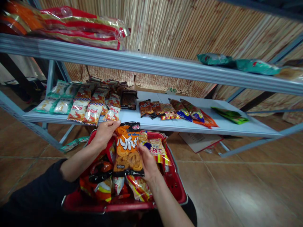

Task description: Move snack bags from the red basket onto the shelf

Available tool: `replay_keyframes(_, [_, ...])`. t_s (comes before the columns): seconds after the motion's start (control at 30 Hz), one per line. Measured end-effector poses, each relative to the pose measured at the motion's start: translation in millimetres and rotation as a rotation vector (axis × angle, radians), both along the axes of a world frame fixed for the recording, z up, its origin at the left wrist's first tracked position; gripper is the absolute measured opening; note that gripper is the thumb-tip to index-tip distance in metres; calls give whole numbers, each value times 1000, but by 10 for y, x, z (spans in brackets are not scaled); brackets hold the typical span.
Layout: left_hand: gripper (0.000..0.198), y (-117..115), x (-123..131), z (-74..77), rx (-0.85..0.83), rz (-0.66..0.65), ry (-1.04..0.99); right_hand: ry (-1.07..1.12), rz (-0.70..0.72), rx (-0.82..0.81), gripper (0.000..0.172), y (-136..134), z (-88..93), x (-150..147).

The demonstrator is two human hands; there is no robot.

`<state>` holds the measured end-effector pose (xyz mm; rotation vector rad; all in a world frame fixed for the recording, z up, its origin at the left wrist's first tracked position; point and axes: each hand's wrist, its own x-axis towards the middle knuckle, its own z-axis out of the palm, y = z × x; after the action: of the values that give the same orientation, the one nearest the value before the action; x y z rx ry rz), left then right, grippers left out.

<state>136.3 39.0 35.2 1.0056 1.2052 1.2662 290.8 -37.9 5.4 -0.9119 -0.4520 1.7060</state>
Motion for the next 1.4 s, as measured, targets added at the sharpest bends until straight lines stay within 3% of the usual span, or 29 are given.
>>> replay_keyframes(0.1, [36,92,-28,-24,104,44,53,58,99,-56,39,-119,5,-3])
replay_keyframes(0.23, [37,203,-57,2,192,70,157,-14,179,-4,53,-205,43,-15])
replay_keyframes(0.4, [39,365,-34,47,285,157,338,-91,54,6,43,-165,39,23])
replay_keyframes(0.6, [35,605,217,45,240,96,157,-56,-52,-55,40,-5,116,164])
replay_keyframes(0.9, [35,660,556,135,-96,-89,-215,-33,-22,-108,22,340,286,476])
replay_keyframes(1.0, [26,705,607,248,-143,-107,-257,-40,20,-93,20,444,453,633])
replay_keyframes(1.17, [17,913,797,417,-120,-190,-354,-251,-16,62,25,807,650,900])
replay_keyframes(1.27, [14,1066,1011,420,-126,-234,-313,-378,-84,109,28,1140,583,1074])
replay_keyframes(1.4, [54,1176,1296,222,-110,-255,-255,-467,-203,170,44,1418,360,1213])
